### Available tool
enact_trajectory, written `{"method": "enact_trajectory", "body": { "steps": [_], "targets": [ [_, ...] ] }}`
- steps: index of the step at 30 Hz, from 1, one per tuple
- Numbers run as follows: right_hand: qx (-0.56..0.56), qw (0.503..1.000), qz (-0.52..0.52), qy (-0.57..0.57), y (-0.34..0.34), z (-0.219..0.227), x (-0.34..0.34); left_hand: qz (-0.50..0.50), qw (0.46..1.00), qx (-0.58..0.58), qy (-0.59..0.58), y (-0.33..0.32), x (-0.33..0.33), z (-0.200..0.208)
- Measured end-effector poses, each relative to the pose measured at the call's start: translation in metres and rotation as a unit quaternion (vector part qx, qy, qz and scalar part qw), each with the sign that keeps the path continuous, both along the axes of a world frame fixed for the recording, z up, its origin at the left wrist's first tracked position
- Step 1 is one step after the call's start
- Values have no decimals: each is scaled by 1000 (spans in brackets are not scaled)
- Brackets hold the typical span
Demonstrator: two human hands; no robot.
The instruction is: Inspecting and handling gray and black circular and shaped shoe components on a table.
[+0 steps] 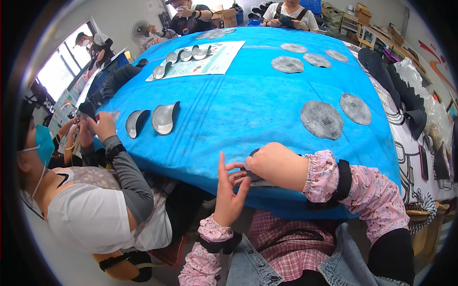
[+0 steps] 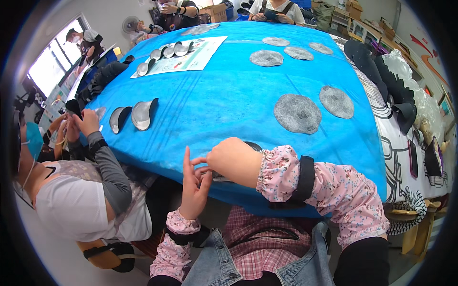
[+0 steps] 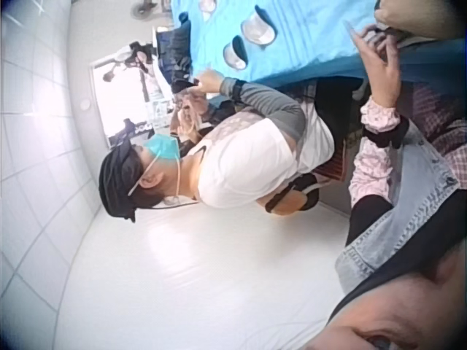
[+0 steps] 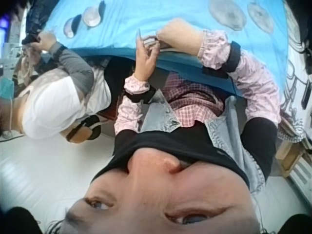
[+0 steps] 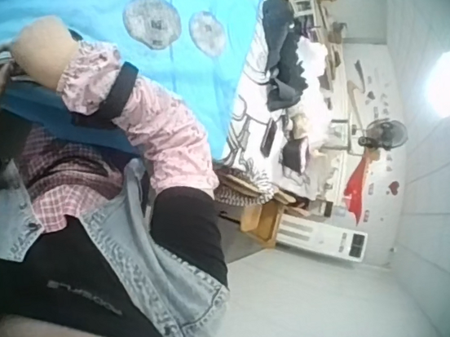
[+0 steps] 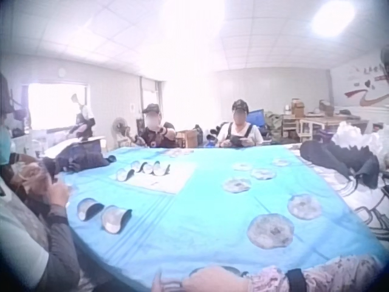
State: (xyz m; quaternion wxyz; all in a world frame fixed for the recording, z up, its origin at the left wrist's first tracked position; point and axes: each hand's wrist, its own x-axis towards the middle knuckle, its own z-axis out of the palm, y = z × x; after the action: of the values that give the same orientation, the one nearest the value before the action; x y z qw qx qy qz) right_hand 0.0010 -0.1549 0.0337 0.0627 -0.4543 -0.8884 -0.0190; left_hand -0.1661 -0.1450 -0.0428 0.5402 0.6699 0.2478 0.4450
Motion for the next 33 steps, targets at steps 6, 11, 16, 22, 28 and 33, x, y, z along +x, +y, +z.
{"method": "enact_trajectory", "body": {
  "steps": [6,11,16,22,28,33],
  "targets": [
    [-18,1000,-18,-5,4,8,1,-55,997,-58,-8,20,7,-6],
    [-17,1000,2,-3,3,11,1,-110,992,-12,60,32,4,-9],
    [15,999,-18,25,7,2,1,-129,984,48,117,32,0,-1],
    [48,997,-16,60,5,-3,4,-139,981,-17,133,40,-3,-1],
    [105,991,-20,79,6,12,12,-39,984,82,153,43,4,-13],
    [220,952,-36,208,-13,49,54,-21,995,-53,83,43,11,-18]
  ]
}}
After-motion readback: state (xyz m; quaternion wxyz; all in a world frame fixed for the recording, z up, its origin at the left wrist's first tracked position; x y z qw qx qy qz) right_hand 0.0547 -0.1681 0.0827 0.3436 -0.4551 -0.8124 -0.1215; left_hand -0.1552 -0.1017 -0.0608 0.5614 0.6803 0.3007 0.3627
